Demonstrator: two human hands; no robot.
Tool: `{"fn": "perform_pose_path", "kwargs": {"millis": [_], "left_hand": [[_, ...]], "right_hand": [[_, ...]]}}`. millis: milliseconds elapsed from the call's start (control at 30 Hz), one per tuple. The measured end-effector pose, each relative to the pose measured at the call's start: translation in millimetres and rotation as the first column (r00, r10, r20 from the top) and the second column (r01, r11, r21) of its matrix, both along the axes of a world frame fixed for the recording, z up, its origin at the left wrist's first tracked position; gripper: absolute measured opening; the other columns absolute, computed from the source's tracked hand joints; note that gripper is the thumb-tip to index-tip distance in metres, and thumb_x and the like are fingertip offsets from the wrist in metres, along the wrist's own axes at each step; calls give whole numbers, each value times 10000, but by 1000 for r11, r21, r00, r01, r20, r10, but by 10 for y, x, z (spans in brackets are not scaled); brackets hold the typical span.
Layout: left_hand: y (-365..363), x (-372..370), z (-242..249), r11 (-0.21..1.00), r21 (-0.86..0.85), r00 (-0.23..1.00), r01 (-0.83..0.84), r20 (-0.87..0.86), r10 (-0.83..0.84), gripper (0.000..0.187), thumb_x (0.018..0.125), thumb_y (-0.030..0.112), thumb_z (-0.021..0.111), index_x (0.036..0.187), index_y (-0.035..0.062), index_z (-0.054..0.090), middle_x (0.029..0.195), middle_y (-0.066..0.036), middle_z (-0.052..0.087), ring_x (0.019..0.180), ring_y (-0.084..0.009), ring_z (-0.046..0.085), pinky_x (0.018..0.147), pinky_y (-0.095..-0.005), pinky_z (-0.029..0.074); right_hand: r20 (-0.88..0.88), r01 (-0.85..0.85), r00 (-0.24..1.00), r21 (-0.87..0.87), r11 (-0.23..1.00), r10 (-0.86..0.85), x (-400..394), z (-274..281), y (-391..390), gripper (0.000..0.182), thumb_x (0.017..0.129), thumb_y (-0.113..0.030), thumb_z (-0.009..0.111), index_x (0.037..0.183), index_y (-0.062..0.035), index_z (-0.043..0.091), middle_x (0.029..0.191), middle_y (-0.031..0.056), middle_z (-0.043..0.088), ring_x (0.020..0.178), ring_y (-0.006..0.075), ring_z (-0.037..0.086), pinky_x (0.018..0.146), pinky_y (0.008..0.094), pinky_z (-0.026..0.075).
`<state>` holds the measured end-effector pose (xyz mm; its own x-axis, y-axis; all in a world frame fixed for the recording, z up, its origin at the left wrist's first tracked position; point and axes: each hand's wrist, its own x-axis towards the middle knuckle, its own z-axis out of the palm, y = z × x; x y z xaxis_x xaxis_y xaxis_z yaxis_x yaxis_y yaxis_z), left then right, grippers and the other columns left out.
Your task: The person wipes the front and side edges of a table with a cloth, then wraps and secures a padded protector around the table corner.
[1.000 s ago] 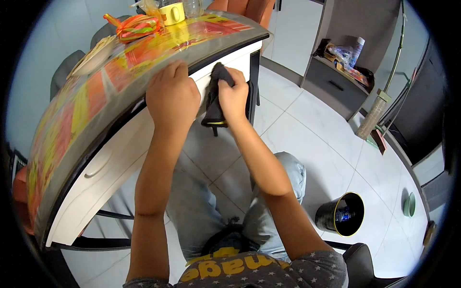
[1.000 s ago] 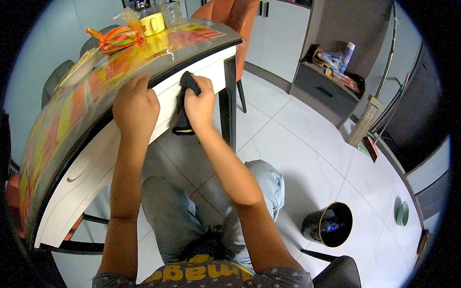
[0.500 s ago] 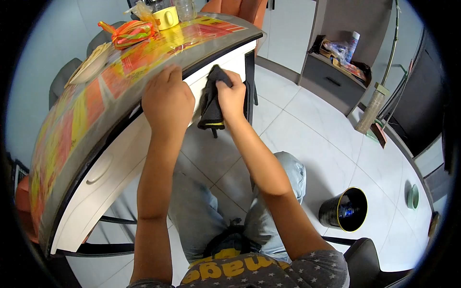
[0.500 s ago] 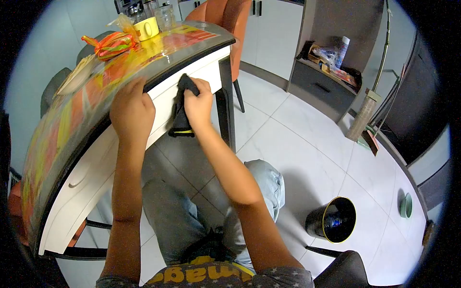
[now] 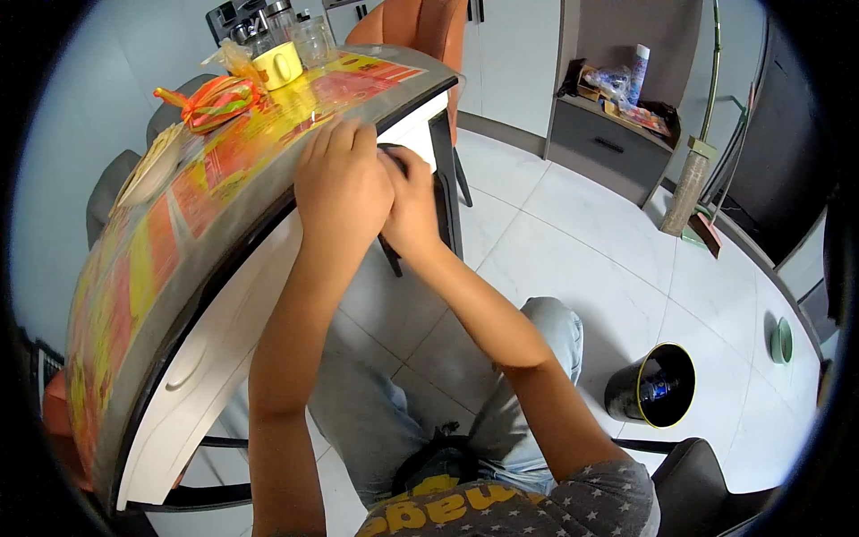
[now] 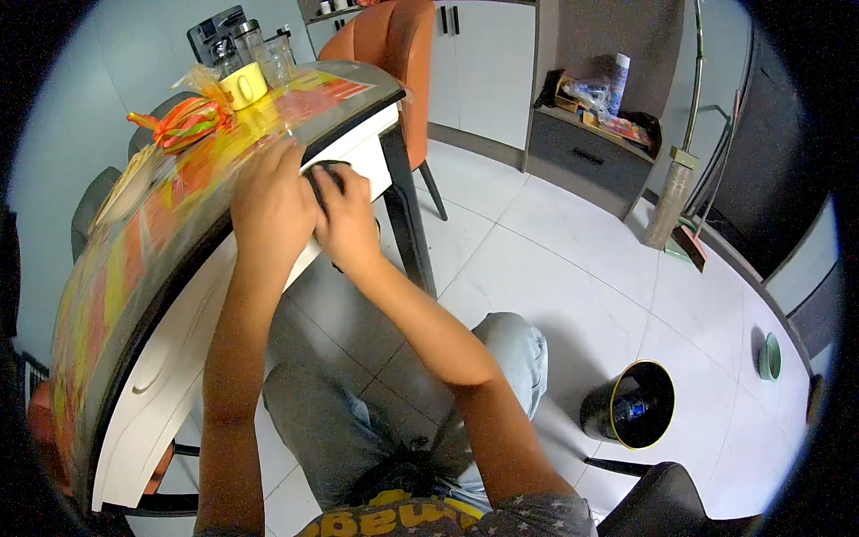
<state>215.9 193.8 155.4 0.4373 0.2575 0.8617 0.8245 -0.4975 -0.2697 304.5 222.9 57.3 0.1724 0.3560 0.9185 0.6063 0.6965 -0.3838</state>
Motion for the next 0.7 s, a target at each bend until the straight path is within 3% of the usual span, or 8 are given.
{"fn": "perform_pose_path", "kwargs": {"millis": [67,133,200,333,367,467,633,700], "left_hand": [[93,83,20,997,-67,999,-36,9,37,298,739,60,548,1019,-28,595,1020,-187,611,918,-357,591,787,-445,474],[140,88,7,948,-246,978,-201,7,209,297,731,60,545,1013,-20,598,968,-182,629,887,-359,601,780,-436,480],[226,64,-79,958,-161,971,-236,2,240,260,739,80,537,975,-9,599,980,-166,625,905,-328,603,803,-411,474],[239,150,-121,946,-73,948,-317,7,318,221,743,91,522,934,10,597,980,-137,628,877,-280,620,804,-371,477],[247,161,-122,944,-2,944,-329,3,329,219,729,79,529,927,15,601,957,-124,635,850,-269,628,781,-362,486],[276,116,-151,963,30,963,-268,17,267,279,709,58,528,974,23,610,931,-131,649,815,-316,623,735,-414,493],[266,89,-149,964,42,965,-261,-7,262,301,700,67,534,987,20,611,949,-134,651,819,-314,626,739,-416,493],[272,101,-135,962,39,963,-270,-7,270,311,698,69,533,995,19,611,959,-135,651,827,-314,627,745,-416,493]], "right_hand": [[7,-19,1000,-31,999,19,12,16,77,440,728,-94,657,1149,-7,564,1126,169,514,980,356,480,875,408,426],[163,24,986,49,999,-31,99,-22,181,440,720,-80,657,1149,-35,572,1110,133,534,967,339,489,850,389,444],[87,142,985,51,989,-146,229,-28,371,395,729,-68,658,1118,-42,594,1089,122,554,956,319,505,831,378,450],[-193,223,952,-93,970,-237,685,-31,893,296,785,-48,635,1074,16,610,1031,156,580,954,338,528,846,396,428],[-220,202,953,-55,978,-209,750,-19,959,258,785,-52,638,1028,32,626,990,164,589,934,344,539,844,396,425],[-236,218,948,-2,976,-213,843,-18,1072,237,780,-55,643,998,35,637,945,178,598,908,353,549,832,397,429],[-330,224,919,-10,975,-214,864,81,1138,219,776,-45,633,981,31,643,931,192,602,885,372,547,815,422,428],[-238,200,951,-12,980,-197,725,44,990,278,768,-33,630,1042,20,621,1012,184,581,948,358,515,844,416,412]]}}
